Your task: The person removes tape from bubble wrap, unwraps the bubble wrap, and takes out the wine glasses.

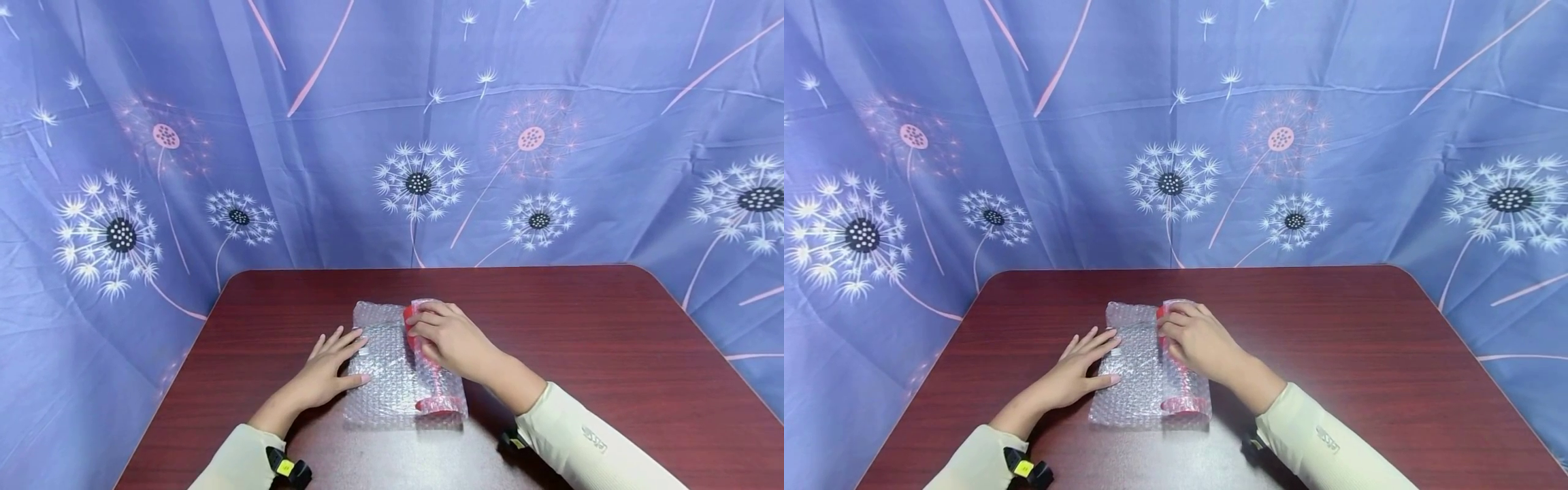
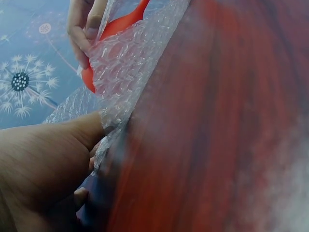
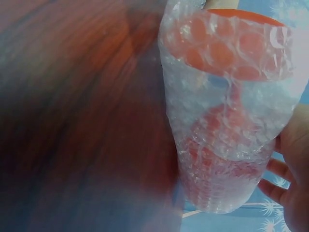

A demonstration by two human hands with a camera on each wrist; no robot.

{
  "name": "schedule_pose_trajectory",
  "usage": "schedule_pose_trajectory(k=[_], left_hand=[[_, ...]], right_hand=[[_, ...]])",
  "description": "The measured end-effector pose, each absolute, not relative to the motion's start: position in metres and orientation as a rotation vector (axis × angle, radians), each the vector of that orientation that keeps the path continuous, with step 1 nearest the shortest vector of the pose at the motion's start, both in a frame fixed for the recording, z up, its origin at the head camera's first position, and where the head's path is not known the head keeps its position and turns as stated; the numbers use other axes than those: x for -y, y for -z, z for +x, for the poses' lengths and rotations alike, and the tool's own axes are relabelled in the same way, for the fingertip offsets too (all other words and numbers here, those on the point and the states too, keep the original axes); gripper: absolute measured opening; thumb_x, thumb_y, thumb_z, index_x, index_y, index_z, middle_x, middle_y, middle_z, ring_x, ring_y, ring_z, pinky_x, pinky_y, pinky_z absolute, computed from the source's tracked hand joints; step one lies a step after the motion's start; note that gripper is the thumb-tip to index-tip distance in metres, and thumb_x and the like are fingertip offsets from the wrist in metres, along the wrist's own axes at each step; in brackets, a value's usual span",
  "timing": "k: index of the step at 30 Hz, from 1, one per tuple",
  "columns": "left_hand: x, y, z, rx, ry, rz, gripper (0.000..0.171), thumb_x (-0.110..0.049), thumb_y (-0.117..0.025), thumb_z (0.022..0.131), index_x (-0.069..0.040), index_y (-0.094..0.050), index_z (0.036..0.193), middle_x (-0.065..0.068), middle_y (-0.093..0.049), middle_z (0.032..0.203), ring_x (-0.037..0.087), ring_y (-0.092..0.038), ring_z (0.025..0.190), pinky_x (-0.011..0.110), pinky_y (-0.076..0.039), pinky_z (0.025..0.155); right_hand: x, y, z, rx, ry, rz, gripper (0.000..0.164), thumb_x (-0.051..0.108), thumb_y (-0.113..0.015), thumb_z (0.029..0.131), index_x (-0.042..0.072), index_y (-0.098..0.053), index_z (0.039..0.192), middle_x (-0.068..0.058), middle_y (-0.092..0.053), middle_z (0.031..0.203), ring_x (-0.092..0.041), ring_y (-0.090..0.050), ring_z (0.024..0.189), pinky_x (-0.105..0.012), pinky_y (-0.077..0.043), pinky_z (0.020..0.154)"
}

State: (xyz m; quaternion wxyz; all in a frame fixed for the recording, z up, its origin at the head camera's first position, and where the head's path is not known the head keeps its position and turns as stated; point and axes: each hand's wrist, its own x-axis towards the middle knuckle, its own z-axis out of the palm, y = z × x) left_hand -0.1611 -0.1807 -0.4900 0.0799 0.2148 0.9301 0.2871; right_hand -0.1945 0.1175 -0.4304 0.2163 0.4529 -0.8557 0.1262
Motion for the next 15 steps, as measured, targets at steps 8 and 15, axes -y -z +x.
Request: schedule_pose_trajectory(k=[8,15], left_hand=[[0.1832,0.4891,-0.1599,-2.782,-0.853,0.637,0.074,-0.048,-0.067,0.094,-0.02,-0.039,0.157,0.0,-0.026,0.168,0.034,-0.008,0.158,0.065,0.002,0.124],[0.1863,0.4893,-0.16,-2.783,-0.857,0.637,0.074,-0.048,-0.067,0.094,-0.02,-0.039,0.157,0.001,-0.027,0.168,0.035,-0.009,0.158,0.066,0.002,0.124]], right_hand=[[-0.1185,0.4311,-0.1942,2.369,-0.308,1.267,0.025,0.008,-0.064,0.084,0.019,-0.078,0.103,0.002,-0.073,0.116,-0.029,-0.06,0.121,-0.047,-0.05,0.097],[-0.1199,0.4323,-0.1945,2.372,-0.314,1.271,0.028,0.007,-0.064,0.085,0.021,-0.079,0.104,0.0,-0.072,0.118,-0.03,-0.06,0.12,-0.048,-0.051,0.096]])
